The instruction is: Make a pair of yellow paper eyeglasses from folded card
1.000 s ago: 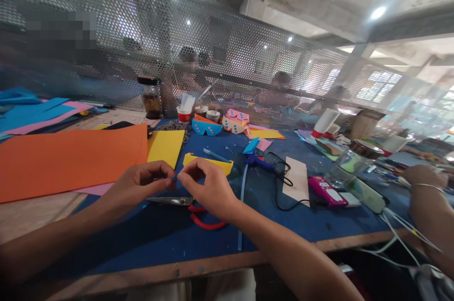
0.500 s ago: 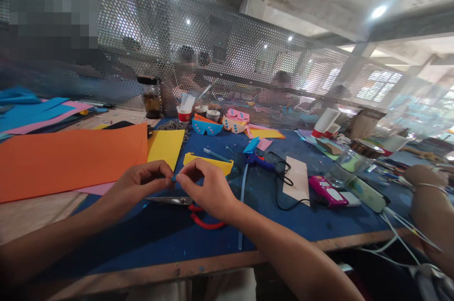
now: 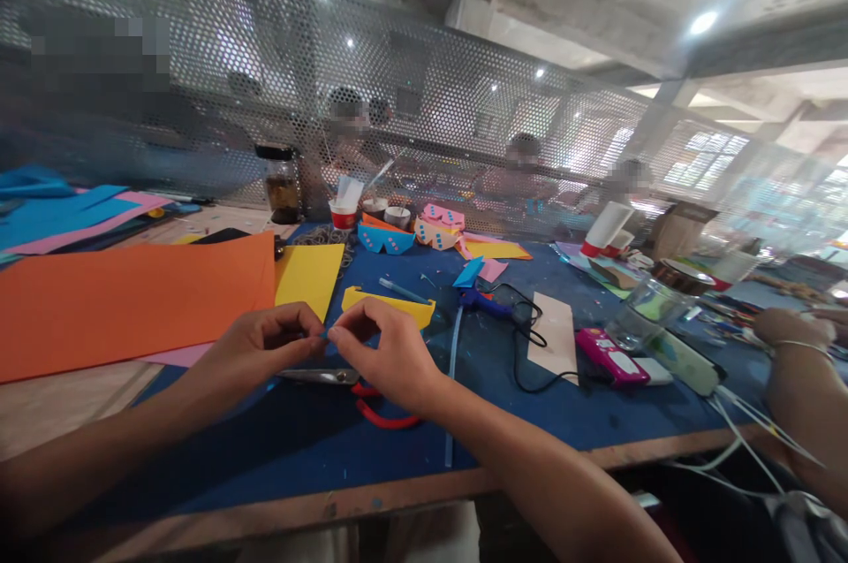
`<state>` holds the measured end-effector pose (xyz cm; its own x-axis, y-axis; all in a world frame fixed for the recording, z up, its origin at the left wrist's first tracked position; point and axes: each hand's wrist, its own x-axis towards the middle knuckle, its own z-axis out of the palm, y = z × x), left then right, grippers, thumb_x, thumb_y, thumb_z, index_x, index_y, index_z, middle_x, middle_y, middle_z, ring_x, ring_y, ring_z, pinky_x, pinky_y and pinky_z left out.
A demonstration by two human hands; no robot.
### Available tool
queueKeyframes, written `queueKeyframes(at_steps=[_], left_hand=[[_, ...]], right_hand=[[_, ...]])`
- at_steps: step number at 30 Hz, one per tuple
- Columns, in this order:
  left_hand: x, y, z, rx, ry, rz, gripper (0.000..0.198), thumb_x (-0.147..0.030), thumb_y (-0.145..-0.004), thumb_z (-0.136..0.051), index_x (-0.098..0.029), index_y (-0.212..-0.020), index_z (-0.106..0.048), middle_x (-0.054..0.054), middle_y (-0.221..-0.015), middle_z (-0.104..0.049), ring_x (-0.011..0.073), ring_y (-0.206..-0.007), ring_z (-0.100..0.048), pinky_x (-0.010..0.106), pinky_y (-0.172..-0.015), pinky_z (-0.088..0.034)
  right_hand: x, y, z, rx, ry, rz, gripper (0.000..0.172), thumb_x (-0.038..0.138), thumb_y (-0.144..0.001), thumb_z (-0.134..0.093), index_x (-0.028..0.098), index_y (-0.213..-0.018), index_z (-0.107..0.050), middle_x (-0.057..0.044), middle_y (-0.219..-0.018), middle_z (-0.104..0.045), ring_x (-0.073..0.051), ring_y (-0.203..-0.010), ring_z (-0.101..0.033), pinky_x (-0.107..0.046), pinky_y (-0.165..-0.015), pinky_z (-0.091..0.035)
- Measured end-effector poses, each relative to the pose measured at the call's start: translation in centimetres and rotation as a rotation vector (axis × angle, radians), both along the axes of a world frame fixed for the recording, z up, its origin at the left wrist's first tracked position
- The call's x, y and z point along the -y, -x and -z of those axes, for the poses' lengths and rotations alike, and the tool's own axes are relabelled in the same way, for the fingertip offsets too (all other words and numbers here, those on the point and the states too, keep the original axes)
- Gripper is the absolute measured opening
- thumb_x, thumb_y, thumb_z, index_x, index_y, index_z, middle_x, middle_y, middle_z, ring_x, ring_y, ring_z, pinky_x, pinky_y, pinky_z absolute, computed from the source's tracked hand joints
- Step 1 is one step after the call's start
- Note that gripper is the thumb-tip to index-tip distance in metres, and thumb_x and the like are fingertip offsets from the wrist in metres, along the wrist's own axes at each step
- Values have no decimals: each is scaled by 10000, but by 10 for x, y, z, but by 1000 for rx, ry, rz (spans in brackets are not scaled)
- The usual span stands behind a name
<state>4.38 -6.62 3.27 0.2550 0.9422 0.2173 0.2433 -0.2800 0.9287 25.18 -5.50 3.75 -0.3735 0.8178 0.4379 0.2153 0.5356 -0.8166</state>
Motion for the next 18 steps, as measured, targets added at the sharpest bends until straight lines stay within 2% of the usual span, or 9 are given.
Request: queueKeyframes(at_steps=[7, 14, 18], left_hand=[[0, 2, 2, 11, -24, -8, 288, -482, -855, -778, -207, -800, -715, 3, -754, -677, 179, -729, -606, 261, -651, -452], [2, 0, -4, -1, -40, -7, 284, -488, -863, -770, -205, -853, -757, 21, -810, -724, 198, -779, -652, 280, -694, -484], [2, 1, -5, 15, -58, -7, 282, -479, -865, -773, -204, -810, -744, 22, -786, -727, 197, -763, -656, 284, -697, -500]], right_hand=[[-1, -1, 1, -2, -13, 12, 143, 330, -933, -725, 220, -848, -689, 3, -816, -734, -158, -766, -672, -277, -735, -555], [-2, -2, 2, -35, -26, -4, 126, 309, -938, -724, 214, -863, -687, 9, -813, -729, -152, -759, -676, -268, -728, -552], [-2, -2, 3, -28, -12, -17, 127, 308, -950, -726, 218, -871, -688, 10, -824, -733, -155, -776, -681, -274, -744, -551]])
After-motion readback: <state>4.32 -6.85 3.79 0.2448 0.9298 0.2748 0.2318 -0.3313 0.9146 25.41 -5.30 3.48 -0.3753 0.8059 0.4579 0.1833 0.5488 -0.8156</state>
